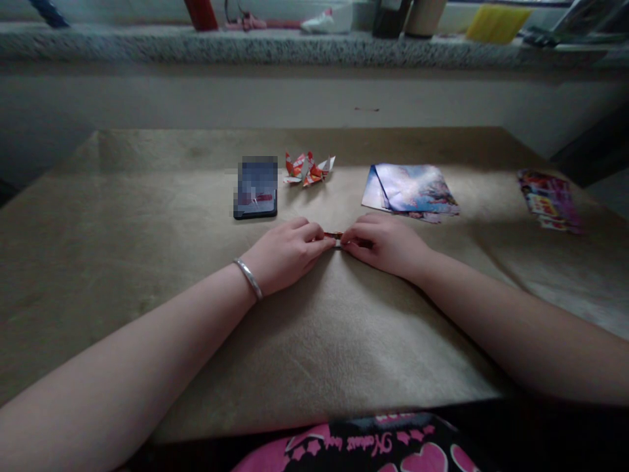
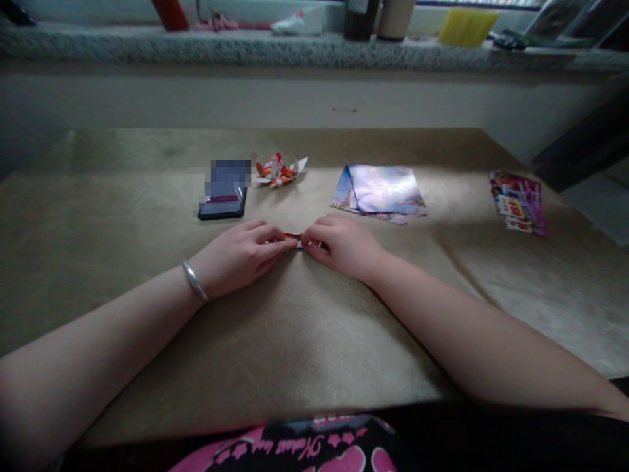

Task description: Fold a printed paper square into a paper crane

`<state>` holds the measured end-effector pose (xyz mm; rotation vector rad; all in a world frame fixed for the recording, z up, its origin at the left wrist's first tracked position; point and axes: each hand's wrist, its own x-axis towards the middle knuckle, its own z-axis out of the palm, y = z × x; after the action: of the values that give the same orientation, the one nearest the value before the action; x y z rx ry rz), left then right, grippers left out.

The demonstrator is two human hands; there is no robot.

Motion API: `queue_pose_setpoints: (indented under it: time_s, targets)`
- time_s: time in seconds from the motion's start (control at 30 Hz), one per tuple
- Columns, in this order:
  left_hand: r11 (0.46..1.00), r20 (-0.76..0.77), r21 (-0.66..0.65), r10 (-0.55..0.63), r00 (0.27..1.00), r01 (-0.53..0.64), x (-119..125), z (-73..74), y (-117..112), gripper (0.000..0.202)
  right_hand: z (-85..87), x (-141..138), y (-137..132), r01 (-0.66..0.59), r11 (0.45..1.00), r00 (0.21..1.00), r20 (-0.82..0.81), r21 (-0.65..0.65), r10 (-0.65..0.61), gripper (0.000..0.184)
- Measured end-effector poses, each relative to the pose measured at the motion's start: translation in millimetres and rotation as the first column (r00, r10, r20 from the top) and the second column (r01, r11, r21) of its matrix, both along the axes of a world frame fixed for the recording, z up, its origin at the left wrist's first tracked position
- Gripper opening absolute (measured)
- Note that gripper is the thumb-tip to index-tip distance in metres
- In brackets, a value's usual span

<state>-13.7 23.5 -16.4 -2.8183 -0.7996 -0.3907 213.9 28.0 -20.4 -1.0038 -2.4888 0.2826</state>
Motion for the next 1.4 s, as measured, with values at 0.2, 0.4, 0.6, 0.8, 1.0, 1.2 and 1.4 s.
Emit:
queue_pose_setpoints:
  time_s: [0.2, 0.4, 0.6, 0.8, 1.0, 1.2, 1.4]
  targets:
    - [0.999, 0.082, -0.053, -0.001, 0.997, 0.005, -0.9, -1.0, 1.1, 0.028, 2.7, 1.3, -6.1, 0.007, 0.992, 0.99, 0.14, 0.13, -0.025, 0.019]
    - [0.991, 0.1, -0.126, -0.022, 0.995, 0.035, -4.3, -2.3, 4.7, 0.029, 4.4, -0.3, -7.8, 0.035, 0.993, 0.989, 0.137, 0.116, -0.051, 0.021]
    - [0.995, 0.093, -0.098, -0.007, 0.996, 0.016, -5.3, -2.8, 3.8, 0.024, 2.7, 2.3, -5.9, 0.022, 0.99, 0.988, 0.151, 0.141, -0.044, 0.022]
    - [0.994, 0.087, -0.108, 0.009, 0.996, 0.001, -4.1, -3.9, 3.7, 0.024, 4.0, 1.4, -5.6, -0.018, 0.99, 0.99, 0.139, 0.139, -0.001, 0.021]
    - [0.998, 0.099, -0.051, -0.016, 0.995, 0.021, -0.3, -3.0, 3.1, 0.022, 3.6, -0.5, -6.2, -0.014, 0.991, 0.989, 0.149, 0.136, -0.007, 0.023]
    - [0.998, 0.093, -0.062, 0.022, 0.995, -0.016, 1.9, -2.2, 0.5, 0.019, 4.0, -1.6, -4.8, 0.011, 0.997, 0.993, 0.116, 0.082, -0.02, 0.022]
    - [0.998, 0.052, -0.039, 0.04, 0.998, -0.038, 1.1, -3.3, -1.5, 0.022, 4.6, -4.6, -5.1, 0.038, 0.998, 0.995, 0.089, 0.044, -0.042, 0.018]
